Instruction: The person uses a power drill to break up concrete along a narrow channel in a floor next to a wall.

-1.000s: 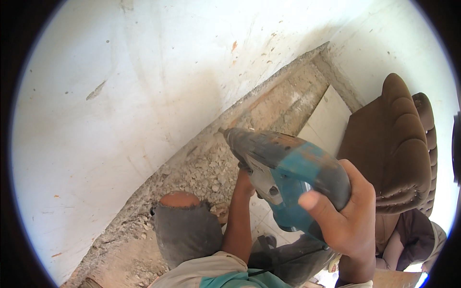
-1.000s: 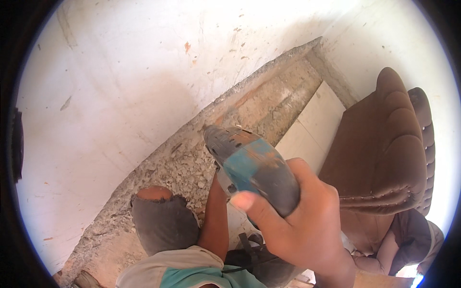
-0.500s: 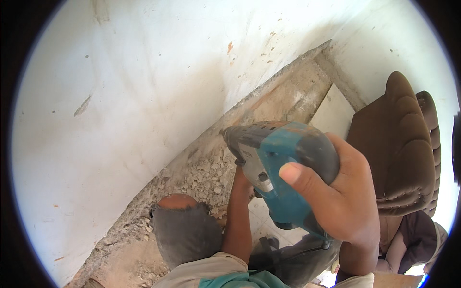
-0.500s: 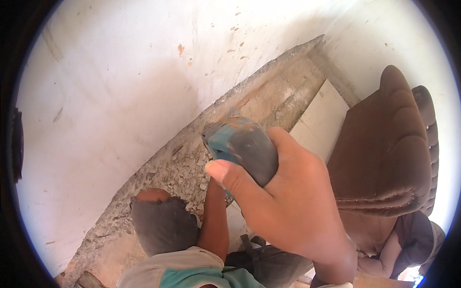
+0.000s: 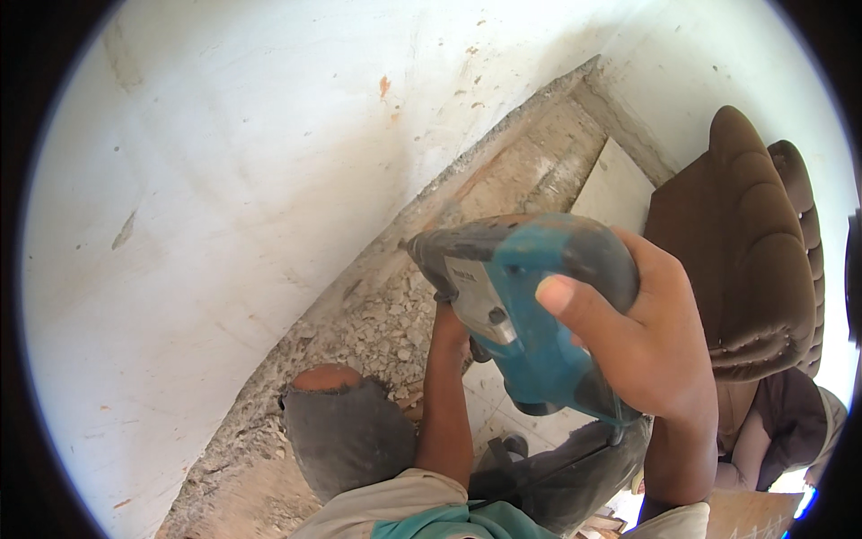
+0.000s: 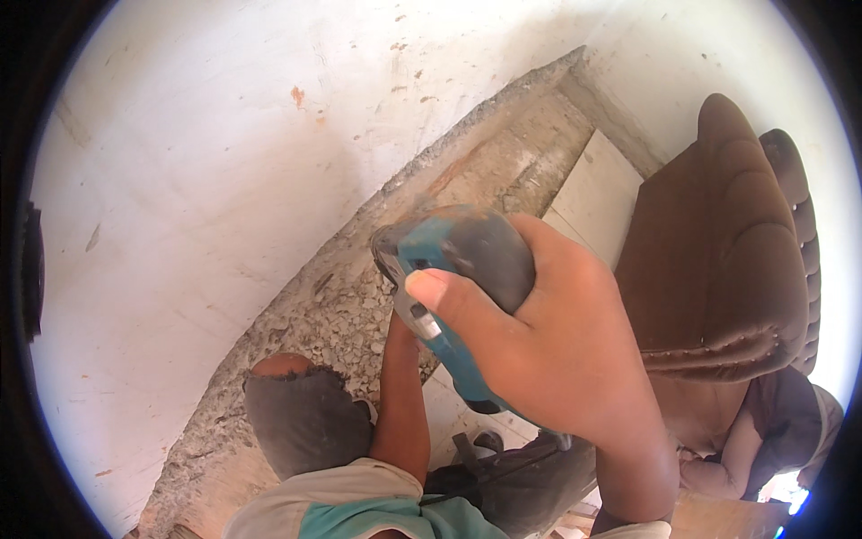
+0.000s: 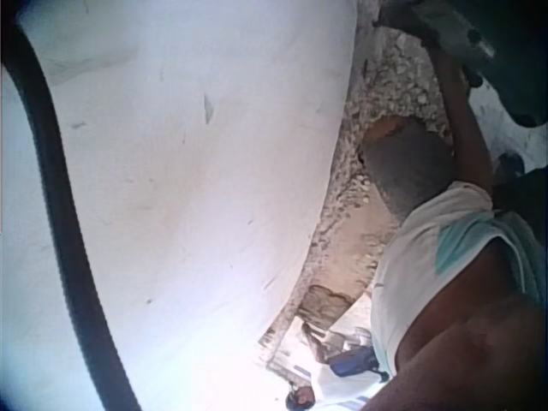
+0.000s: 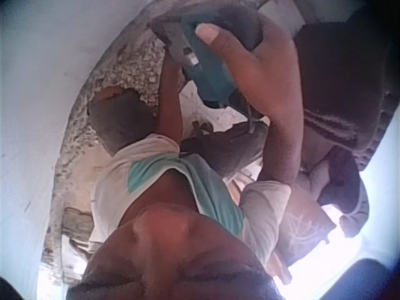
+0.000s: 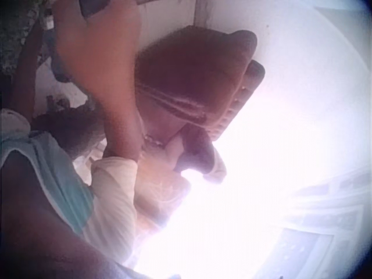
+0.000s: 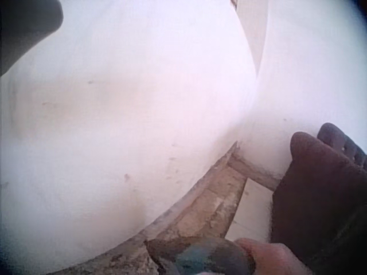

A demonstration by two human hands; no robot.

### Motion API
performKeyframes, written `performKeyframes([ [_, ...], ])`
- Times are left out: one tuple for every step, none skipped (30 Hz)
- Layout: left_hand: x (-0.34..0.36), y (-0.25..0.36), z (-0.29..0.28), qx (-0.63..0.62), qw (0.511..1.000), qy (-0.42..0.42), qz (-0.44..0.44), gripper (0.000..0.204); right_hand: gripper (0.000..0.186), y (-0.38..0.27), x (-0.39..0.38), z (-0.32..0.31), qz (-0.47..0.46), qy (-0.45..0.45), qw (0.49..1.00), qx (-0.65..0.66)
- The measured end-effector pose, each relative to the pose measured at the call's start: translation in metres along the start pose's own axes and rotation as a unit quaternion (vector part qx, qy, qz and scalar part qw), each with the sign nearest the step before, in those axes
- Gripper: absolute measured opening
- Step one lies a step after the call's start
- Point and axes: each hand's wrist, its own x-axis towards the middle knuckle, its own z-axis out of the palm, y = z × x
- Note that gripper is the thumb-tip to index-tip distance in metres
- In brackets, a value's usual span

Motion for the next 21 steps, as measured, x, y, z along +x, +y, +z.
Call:
performKeyframes([
  [0.0, 0.0, 0.0, 0.0, 1.0, 0.002, -0.001, 0.046, 0.038, 0.003, 0.0, -0.001, -0.006, 0.002, 1.0, 0.008],
  [0.001, 0.0, 0.001, 0.0, 1.0, 0.001, 0.0, 0.046, 0.039, 0.006, -0.002, -0.001, -0.01, 0.015, 1.0, 0.02],
  [-0.003, -0.001, 0.002, 0.002, 1.0, 0.004, -0.001, 0.046, 0.039, 0.01, -0.004, -0.001, -0.013, 0.028, 0.999, 0.032],
  [-0.002, 0.0, 0.004, 0.001, 1.0, 0.003, 0.0, 0.046, 0.039, 0.011, -0.004, -0.003, -0.01, 0.032, 0.999, 0.032],
  [0.002, 0.001, 0.006, 0.003, 1.0, 0.001, 0.002, 0.046, 0.039, 0.012, -0.004, -0.003, -0.006, 0.036, 0.999, 0.032],
  [0.004, 0.003, 0.007, 0.005, 1.0, 0.001, 0.003, 0.047, 0.039, 0.01, 0.001, -0.005, 0.004, 0.031, 0.999, 0.019],
  [0.0, 0.003, 0.003, 0.008, 1.0, 0.008, -0.001, 0.047, 0.039, 0.01, 0.003, -0.006, 0.015, 0.026, 1.0, 0.007],
  [-0.005, 0.003, 0.0, 0.009, 1.0, 0.016, -0.007, 0.047, 0.039, 0.011, 0.002, -0.007, 0.006, 0.03, 0.999, 0.026],
  [-0.006, 0.002, -0.001, 0.011, 1.0, 0.018, -0.01, 0.047, 0.039, 0.013, 0.002, -0.008, -0.003, 0.032, 0.998, 0.045],
  [0.003, 0.002, 0.003, 0.009, 1.0, 0.012, -0.007, 0.047, 0.038, 0.015, 0.003, -0.008, -0.011, 0.035, 0.997, 0.065],
  [0.009, 0.002, 0.007, 0.008, 1.0, 0.008, -0.008, 0.047, 0.038, 0.014, 0.004, -0.009, -0.005, 0.026, 0.998, 0.055],
  [0.009, 0.004, 0.006, 0.008, 1.0, 0.008, -0.01, 0.047, 0.038, 0.011, 0.006, -0.009, 0.002, 0.018, 0.999, 0.045],
  [0.008, 0.005, 0.005, 0.01, 1.0, 0.012, -0.012, 0.047, 0.038, 0.007, 0.009, -0.01, 0.008, 0.009, 0.999, 0.035],
  [0.009, 0.006, 0.003, 0.011, 1.0, 0.015, -0.014, 0.047, 0.038, 0.003, 0.011, -0.011, 0.004, -0.001, 0.999, 0.043],
  [0.011, 0.006, 0.004, 0.01, 1.0, 0.015, -0.015, 0.047, 0.038, -0.002, 0.012, -0.012, 0.0, -0.011, 0.999, 0.052],
  [0.012, 0.007, 0.004, 0.012, 1.0, 0.017, -0.019, 0.047, 0.039, -0.003, 0.016, -0.012, -0.005, -0.017, 0.999, 0.042],
  [0.015, 0.007, 0.006, 0.011, 1.0, 0.014, -0.025, 0.047, 0.039, -0.005, 0.021, -0.012, -0.011, -0.019, 0.999, 0.031],
  [0.017, 0.008, 0.007, 0.012, 0.999, 0.012, -0.031, 0.047, 0.039, -0.005, 0.026, -0.013, -0.017, -0.017, 1.0, 0.001],
  [0.019, 0.008, 0.008, 0.012, 0.999, 0.007, -0.038, 0.047, 0.04, -0.006, 0.03, -0.013, -0.023, -0.015, 0.999, -0.029],
  [0.02, 0.012, 0.006, 0.017, 0.999, 0.009, -0.035, 0.047, 0.039, -0.007, 0.034, -0.013, -0.025, -0.02, 0.999, -0.031],
  [0.02, 0.013, 0.005, 0.018, 0.999, 0.014, -0.035, 0.048, 0.039, -0.008, 0.036, -0.012, -0.027, -0.025, 0.999, -0.034],
])
